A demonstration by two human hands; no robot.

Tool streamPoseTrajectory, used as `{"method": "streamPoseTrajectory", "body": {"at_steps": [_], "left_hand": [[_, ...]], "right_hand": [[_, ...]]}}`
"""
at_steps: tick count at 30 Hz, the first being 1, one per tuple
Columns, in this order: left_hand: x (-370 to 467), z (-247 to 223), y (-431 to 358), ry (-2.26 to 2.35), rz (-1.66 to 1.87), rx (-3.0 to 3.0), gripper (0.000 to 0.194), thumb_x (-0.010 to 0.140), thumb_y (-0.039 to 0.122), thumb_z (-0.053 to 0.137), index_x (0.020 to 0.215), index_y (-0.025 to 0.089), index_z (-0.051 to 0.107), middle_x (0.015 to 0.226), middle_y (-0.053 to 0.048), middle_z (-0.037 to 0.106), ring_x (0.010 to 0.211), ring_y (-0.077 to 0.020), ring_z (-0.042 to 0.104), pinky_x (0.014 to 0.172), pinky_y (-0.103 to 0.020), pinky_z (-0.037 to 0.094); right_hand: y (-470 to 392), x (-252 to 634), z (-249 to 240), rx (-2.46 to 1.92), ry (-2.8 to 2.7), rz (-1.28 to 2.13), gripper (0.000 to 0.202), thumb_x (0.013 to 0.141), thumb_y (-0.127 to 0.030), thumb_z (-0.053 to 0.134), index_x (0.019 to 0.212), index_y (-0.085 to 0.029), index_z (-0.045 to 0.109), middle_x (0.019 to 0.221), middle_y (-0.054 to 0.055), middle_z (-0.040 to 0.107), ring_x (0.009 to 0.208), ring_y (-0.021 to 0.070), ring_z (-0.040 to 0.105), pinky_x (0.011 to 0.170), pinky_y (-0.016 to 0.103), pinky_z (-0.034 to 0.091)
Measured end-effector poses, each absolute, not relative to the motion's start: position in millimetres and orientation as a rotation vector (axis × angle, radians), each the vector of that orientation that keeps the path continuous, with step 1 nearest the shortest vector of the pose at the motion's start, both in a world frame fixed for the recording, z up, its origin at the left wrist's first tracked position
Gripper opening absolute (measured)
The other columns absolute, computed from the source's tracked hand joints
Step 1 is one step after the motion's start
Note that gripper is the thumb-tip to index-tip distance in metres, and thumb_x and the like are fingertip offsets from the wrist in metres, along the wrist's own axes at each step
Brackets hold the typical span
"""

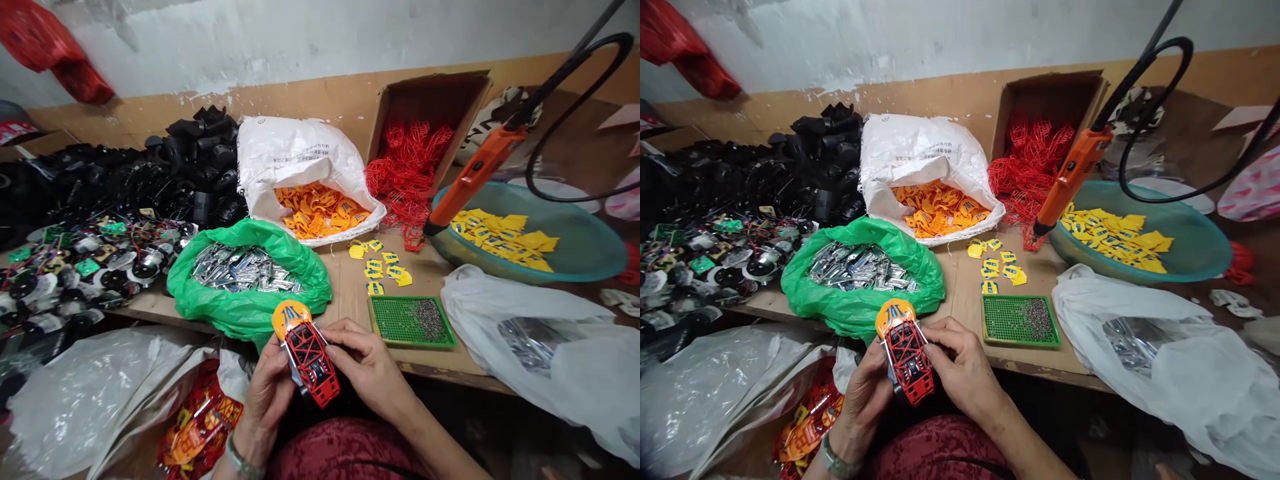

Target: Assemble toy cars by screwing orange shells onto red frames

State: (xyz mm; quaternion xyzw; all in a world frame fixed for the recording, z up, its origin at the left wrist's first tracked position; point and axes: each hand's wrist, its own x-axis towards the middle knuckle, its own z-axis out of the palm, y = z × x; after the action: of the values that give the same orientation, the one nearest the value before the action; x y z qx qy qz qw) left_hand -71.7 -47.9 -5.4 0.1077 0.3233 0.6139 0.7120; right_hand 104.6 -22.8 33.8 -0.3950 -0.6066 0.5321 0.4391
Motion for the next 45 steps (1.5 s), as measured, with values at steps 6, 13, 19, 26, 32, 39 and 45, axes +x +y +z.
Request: {"method": "streamPoseTrajectory", "body": {"at_steps": [6,13,19,26,32,39,45], "left_hand": [[-74,-9,-46,0.693,1.334,0.275,0.044,0.062,0.020,0.090,0.104,0.018,0.078,0.095,-0.004,0.081,0.080,-0.0167,0.073,0.078,-0.024,0.058],[-71,-5,-43,0.713,1.289,0.283,0.047,0.059,0.023,0.093,0.103,0.017,0.077,0.094,-0.004,0.080,0.080,-0.0168,0.073,0.077,-0.024,0.058],[-68,0,-39,0.768,1.203,0.389,0.056,0.064,0.027,0.093,0.115,0.018,0.071,0.100,-0.007,0.077,0.083,-0.0177,0.072,0.081,-0.028,0.058],[-62,-4,-38,0.965,1.332,0.393,0.031,0.061,0.022,0.095,0.076,0.019,0.067,0.075,0.002,0.073,0.065,-0.0115,0.066,0.062,-0.022,0.057],[-45,3,-38,1.057,1.365,0.333,0.036,0.054,0.029,0.098,0.081,0.015,0.079,0.081,-0.004,0.079,0.075,-0.0148,0.071,0.072,-0.024,0.060],[-23,25,-39,0.957,1.332,0.382,0.033,0.068,0.030,0.090,0.095,0.015,0.080,0.096,-0.008,0.080,0.086,-0.0178,0.071,0.081,-0.026,0.057],[-10,21,-36,0.936,1.324,0.444,0.039,0.063,0.029,0.093,0.097,0.015,0.079,0.098,-0.009,0.079,0.087,-0.0177,0.070,0.079,-0.024,0.054]], "right_hand": [[-19,110,27,-0.942,-1.314,1.531,0.027,0.081,-0.042,0.079,0.103,-0.028,0.082,0.105,0.009,0.073,0.102,0.0230,0.069,0.092,0.037,0.056],[-25,108,21,-0.885,-1.084,1.676,0.030,0.075,-0.041,0.085,0.102,-0.029,0.082,0.113,0.008,0.077,0.109,0.0241,0.070,0.100,0.041,0.054],[-29,115,18,-0.870,-0.998,1.597,0.028,0.075,-0.035,0.086,0.103,-0.029,0.082,0.116,0.008,0.076,0.109,0.0232,0.070,0.099,0.038,0.056],[-33,118,21,-0.885,-1.278,1.181,0.030,0.084,-0.018,0.075,0.110,-0.031,0.080,0.118,0.008,0.070,0.111,0.0200,0.070,0.096,0.032,0.057],[-35,115,19,-0.904,-1.528,0.762,0.044,0.084,-0.005,0.069,0.119,-0.030,0.075,0.119,0.009,0.070,0.108,0.0203,0.070,0.092,0.033,0.059],[-36,113,28,-0.927,-1.652,0.393,0.045,0.084,-0.002,0.066,0.120,-0.028,0.073,0.111,0.010,0.073,0.101,0.0240,0.067,0.086,0.042,0.059],[-37,112,24,-0.926,-1.712,0.251,0.051,0.084,-0.001,0.063,0.126,-0.029,0.068,0.114,0.010,0.075,0.102,0.0279,0.069,0.087,0.050,0.058]]}}
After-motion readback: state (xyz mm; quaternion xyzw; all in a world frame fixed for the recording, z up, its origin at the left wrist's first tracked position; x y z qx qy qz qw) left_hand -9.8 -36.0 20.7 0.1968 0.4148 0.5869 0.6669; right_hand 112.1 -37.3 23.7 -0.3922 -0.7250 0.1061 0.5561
